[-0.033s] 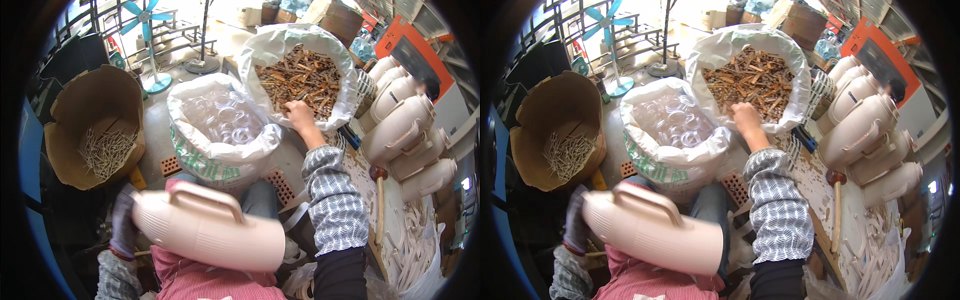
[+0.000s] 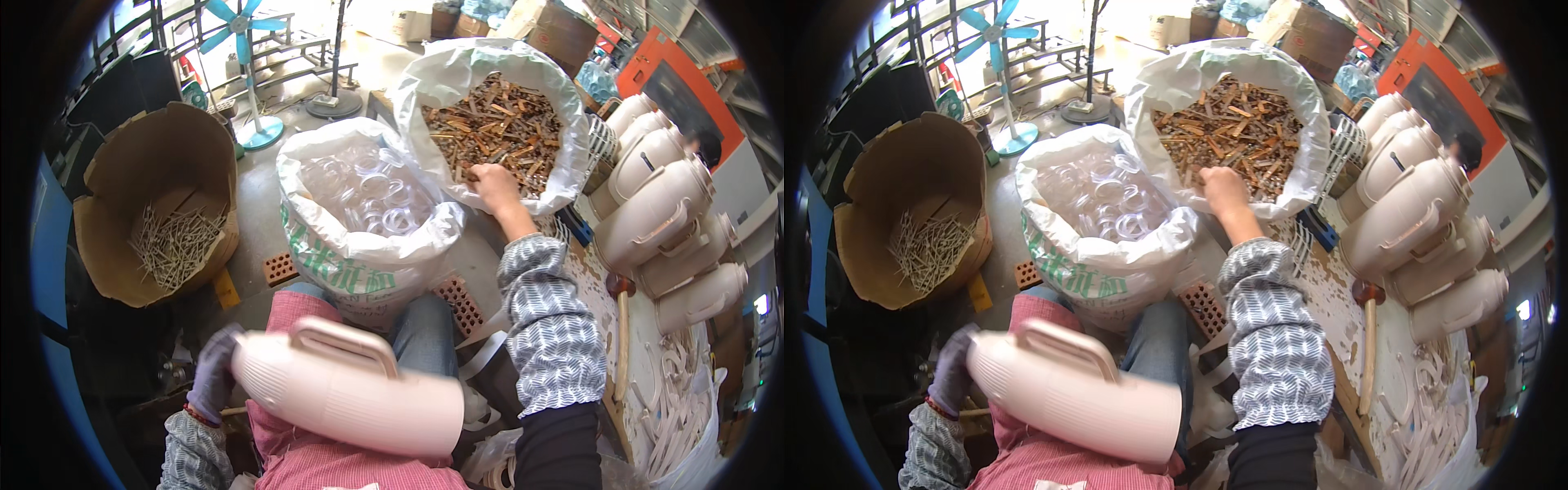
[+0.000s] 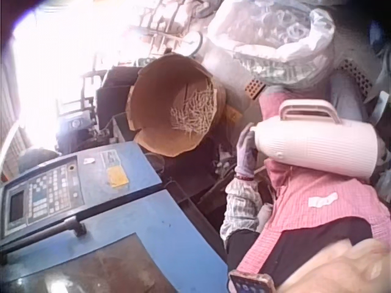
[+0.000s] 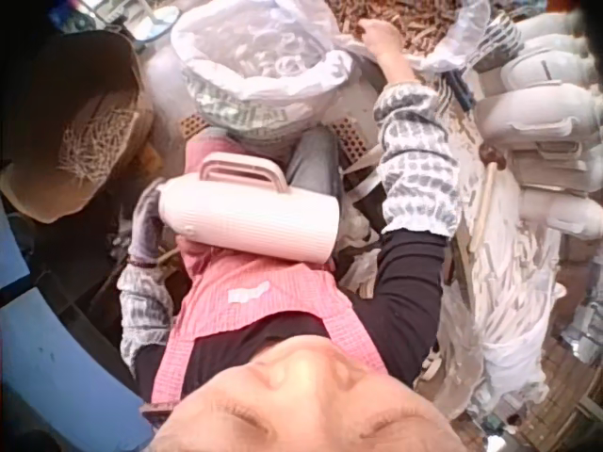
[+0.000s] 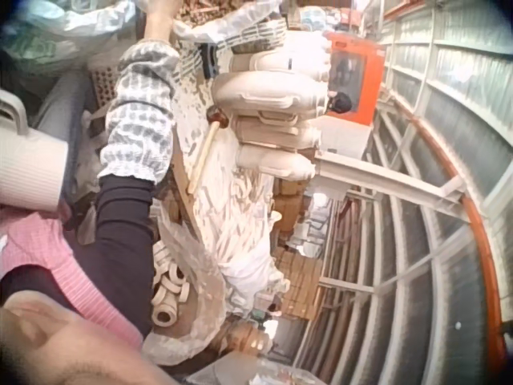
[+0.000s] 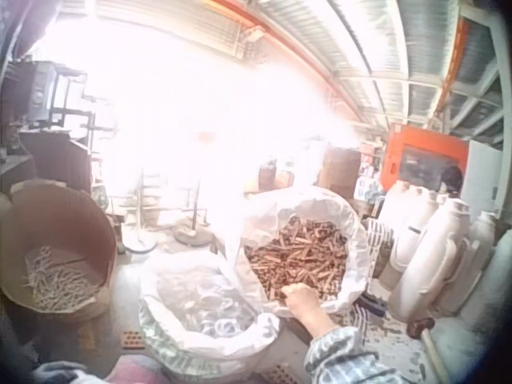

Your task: The person assembles beige thermos bottles by inserting a wooden stopper, screwing on the lid, and attaching a handle. The person repeats this process for multiple bottles, placing each completed unit on a nearby table.

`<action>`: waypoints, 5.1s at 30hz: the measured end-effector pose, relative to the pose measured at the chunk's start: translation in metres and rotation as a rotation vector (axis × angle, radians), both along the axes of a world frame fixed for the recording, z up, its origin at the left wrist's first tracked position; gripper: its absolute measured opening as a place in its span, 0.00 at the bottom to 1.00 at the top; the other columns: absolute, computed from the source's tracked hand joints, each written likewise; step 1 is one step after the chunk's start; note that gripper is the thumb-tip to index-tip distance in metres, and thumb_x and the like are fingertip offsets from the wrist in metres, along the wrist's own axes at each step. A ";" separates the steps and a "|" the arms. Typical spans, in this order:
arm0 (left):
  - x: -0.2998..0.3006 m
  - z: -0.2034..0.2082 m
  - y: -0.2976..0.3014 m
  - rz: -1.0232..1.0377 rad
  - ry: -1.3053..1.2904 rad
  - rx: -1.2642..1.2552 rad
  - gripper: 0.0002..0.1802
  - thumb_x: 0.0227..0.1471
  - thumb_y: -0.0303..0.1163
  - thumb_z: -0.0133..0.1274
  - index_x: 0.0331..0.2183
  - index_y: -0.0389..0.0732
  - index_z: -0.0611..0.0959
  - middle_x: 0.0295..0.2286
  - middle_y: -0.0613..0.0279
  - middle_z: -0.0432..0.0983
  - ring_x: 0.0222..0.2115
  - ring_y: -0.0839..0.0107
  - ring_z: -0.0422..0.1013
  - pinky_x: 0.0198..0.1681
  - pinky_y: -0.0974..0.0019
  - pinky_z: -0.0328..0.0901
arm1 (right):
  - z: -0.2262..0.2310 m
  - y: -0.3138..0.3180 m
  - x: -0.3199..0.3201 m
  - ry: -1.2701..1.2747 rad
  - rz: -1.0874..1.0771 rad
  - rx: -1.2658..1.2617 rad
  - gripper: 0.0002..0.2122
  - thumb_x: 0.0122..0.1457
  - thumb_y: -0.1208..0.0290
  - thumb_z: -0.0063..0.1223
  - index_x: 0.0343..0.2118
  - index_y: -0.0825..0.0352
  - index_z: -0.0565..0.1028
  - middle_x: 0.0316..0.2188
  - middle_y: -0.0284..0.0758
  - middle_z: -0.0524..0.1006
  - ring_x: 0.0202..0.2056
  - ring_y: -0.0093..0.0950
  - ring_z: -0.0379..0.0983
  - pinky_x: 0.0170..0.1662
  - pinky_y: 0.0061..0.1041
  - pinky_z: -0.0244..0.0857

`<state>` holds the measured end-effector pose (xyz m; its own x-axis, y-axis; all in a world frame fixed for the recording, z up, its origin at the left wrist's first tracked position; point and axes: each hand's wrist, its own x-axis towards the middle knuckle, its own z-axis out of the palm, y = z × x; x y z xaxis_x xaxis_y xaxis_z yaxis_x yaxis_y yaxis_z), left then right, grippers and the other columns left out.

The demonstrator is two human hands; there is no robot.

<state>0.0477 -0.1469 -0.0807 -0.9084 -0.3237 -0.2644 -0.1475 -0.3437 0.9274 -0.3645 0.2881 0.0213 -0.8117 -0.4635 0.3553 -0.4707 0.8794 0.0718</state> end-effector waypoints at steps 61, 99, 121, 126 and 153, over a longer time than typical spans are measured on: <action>-0.084 0.114 0.092 -0.958 0.769 -1.019 0.22 0.38 0.47 0.67 0.37 0.50 0.84 0.30 0.65 0.75 0.34 0.61 0.72 0.39 0.58 0.65 | -0.014 -0.020 -0.019 0.007 -0.340 -0.294 0.11 0.51 0.59 0.60 0.32 0.61 0.82 0.35 0.38 0.80 0.38 0.37 0.77 0.39 0.36 0.70; -0.084 0.114 0.101 -0.534 0.925 -1.226 0.14 0.42 0.33 0.64 0.36 0.45 0.83 0.31 0.62 0.79 0.31 0.64 0.77 0.34 0.63 0.72 | 0.031 -0.106 0.255 -0.995 0.760 -0.618 0.10 0.49 0.72 0.64 0.34 0.68 0.79 0.28 0.39 0.78 0.28 0.33 0.76 0.32 0.26 0.70; 0.005 0.086 0.081 -0.697 0.737 -1.074 0.32 0.36 0.35 0.66 0.47 0.44 0.77 0.48 0.53 0.71 0.44 0.56 0.73 0.47 0.55 0.68 | 0.011 -0.121 0.320 -1.175 0.843 -0.434 0.11 0.55 0.64 0.60 0.35 0.67 0.78 0.27 0.36 0.76 0.30 0.34 0.75 0.35 0.29 0.68; -0.025 0.093 0.094 -0.593 0.784 -1.054 0.25 0.28 0.39 0.72 0.34 0.43 0.84 0.28 0.63 0.78 0.29 0.65 0.75 0.35 0.63 0.65 | 0.019 -0.105 0.344 -0.456 0.770 -0.315 0.21 0.47 0.61 0.64 0.41 0.68 0.75 0.26 0.35 0.76 0.29 0.32 0.74 0.34 0.28 0.68; -0.299 0.081 0.338 -0.898 0.301 -0.918 0.19 0.63 0.40 0.39 0.46 0.41 0.78 0.41 0.54 0.76 0.40 0.58 0.73 0.41 0.63 0.68 | 0.044 0.198 0.222 -0.315 -0.379 -0.548 0.20 0.56 0.56 0.60 0.45 0.65 0.75 0.36 0.37 0.80 0.36 0.31 0.77 0.41 0.29 0.69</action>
<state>-0.2515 0.1910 0.0008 -0.8843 0.4664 -0.0240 0.2592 0.5329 0.8055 -0.1426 0.4864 0.0654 -0.9828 0.0463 0.1790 -0.0530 0.8567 -0.5131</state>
